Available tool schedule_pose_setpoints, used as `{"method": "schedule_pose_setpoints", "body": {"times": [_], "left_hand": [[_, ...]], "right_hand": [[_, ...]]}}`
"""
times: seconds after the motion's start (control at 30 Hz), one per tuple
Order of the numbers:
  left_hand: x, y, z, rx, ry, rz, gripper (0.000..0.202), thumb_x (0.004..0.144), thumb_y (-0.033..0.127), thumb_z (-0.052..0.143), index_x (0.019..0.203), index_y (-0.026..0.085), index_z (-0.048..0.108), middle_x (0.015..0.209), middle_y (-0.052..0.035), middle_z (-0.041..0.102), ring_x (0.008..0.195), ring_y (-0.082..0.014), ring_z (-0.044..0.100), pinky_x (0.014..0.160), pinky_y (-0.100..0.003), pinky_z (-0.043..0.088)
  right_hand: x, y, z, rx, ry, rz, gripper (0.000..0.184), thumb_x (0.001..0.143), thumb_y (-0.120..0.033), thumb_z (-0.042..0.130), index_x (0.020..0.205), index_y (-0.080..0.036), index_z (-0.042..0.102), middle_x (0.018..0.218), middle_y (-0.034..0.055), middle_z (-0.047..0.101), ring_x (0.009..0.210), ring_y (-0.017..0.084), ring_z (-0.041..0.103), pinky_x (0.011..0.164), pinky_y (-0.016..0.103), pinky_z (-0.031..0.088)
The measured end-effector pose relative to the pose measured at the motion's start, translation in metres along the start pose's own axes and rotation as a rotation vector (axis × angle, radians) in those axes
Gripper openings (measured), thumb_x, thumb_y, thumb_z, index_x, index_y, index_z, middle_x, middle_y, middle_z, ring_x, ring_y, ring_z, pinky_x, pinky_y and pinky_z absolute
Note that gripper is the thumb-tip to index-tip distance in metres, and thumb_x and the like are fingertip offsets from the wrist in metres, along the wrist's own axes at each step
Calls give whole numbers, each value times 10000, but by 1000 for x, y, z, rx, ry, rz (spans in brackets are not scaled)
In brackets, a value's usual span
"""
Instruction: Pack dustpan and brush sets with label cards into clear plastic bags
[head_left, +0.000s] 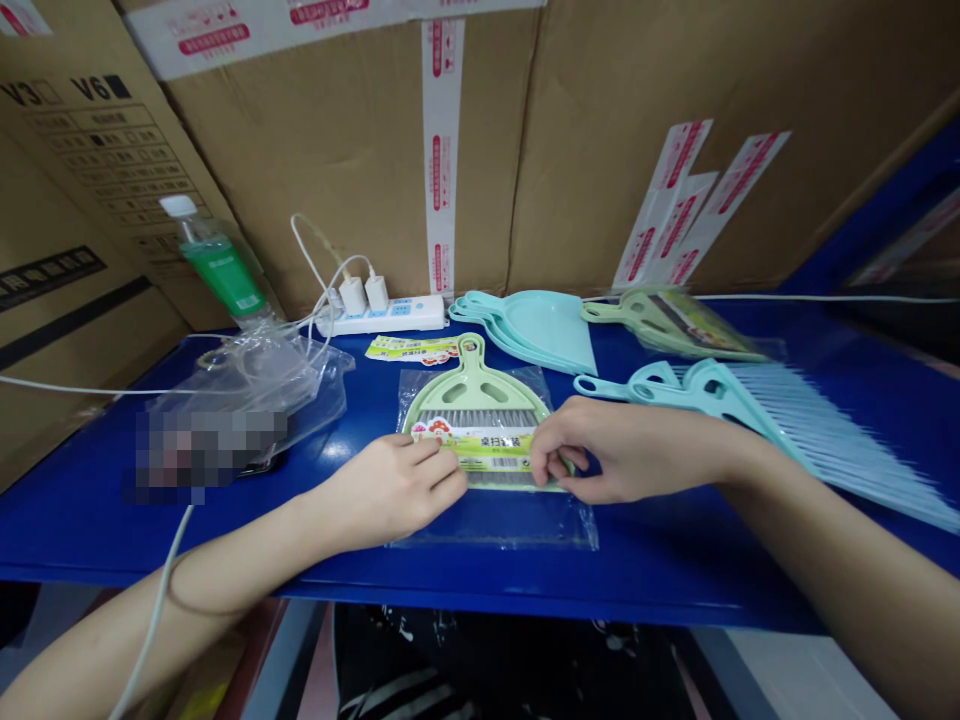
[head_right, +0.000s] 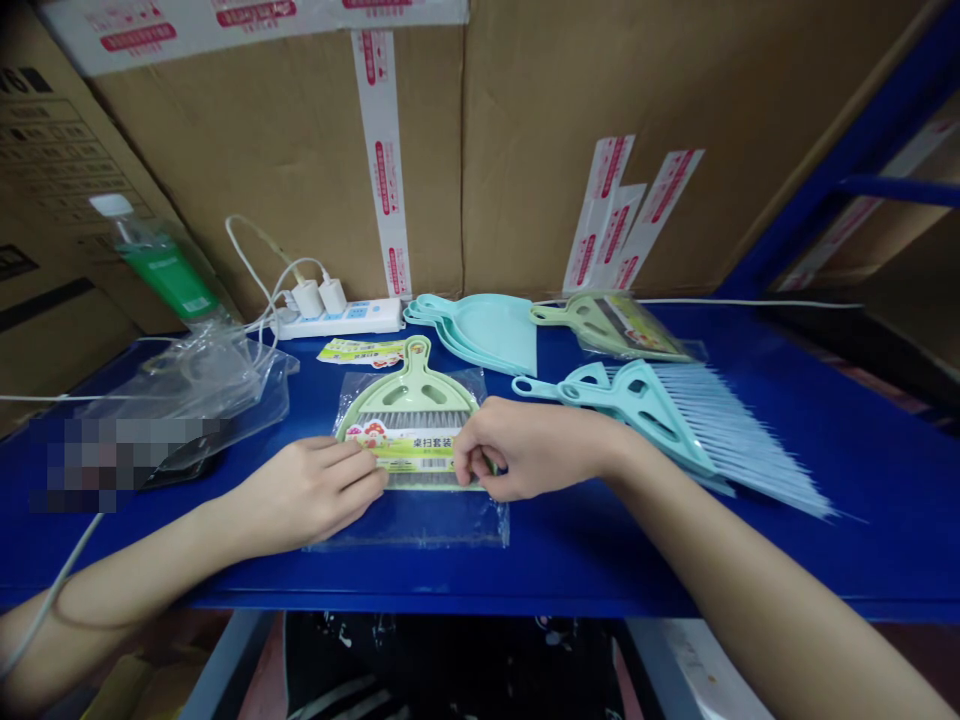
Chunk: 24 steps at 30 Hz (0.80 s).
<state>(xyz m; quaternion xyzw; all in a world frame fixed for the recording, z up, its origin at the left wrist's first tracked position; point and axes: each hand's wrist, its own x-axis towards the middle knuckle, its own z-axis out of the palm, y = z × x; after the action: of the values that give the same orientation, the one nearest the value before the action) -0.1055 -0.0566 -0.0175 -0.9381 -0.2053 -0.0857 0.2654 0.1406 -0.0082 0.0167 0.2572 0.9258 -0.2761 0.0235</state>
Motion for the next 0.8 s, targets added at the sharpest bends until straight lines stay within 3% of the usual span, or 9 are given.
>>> {"method": "schedule_pose_setpoints", "body": {"times": [0.17,0.43,0.67,0.8], "left_hand": [[1,4,1,35,74,0,246,910,75,373,771,158,558,646,10,580,597,-134,554,519,-261,434],[3,5,-2,64,73,-64,225,875,85,398,712,174,524,649,6,587,590,-145,562,522,-277,413],[6,10,4,126,159,-100,143,843,95,520,719,167,534,595,26,542,558,-131,530,485,-277,327],[7,13,8,121,188,-105,134,844,87,527,735,158,558,604,23,545,566,-132,526,505,-280,343]], "right_hand": [[0,1,-3,58,-9,-6,259,635,-40,497,797,-161,660,630,-25,617,549,99,523,556,202,430],[0,-2,0,-5,-8,26,293,649,-24,499,830,-151,691,665,-4,650,582,111,553,581,215,435],[2,2,-2,65,-10,-9,282,655,-42,511,838,-143,699,658,-1,653,558,100,546,555,204,437],[3,5,-2,125,-14,-42,252,676,-83,512,839,-137,695,636,-3,641,532,92,522,538,202,429]]}}
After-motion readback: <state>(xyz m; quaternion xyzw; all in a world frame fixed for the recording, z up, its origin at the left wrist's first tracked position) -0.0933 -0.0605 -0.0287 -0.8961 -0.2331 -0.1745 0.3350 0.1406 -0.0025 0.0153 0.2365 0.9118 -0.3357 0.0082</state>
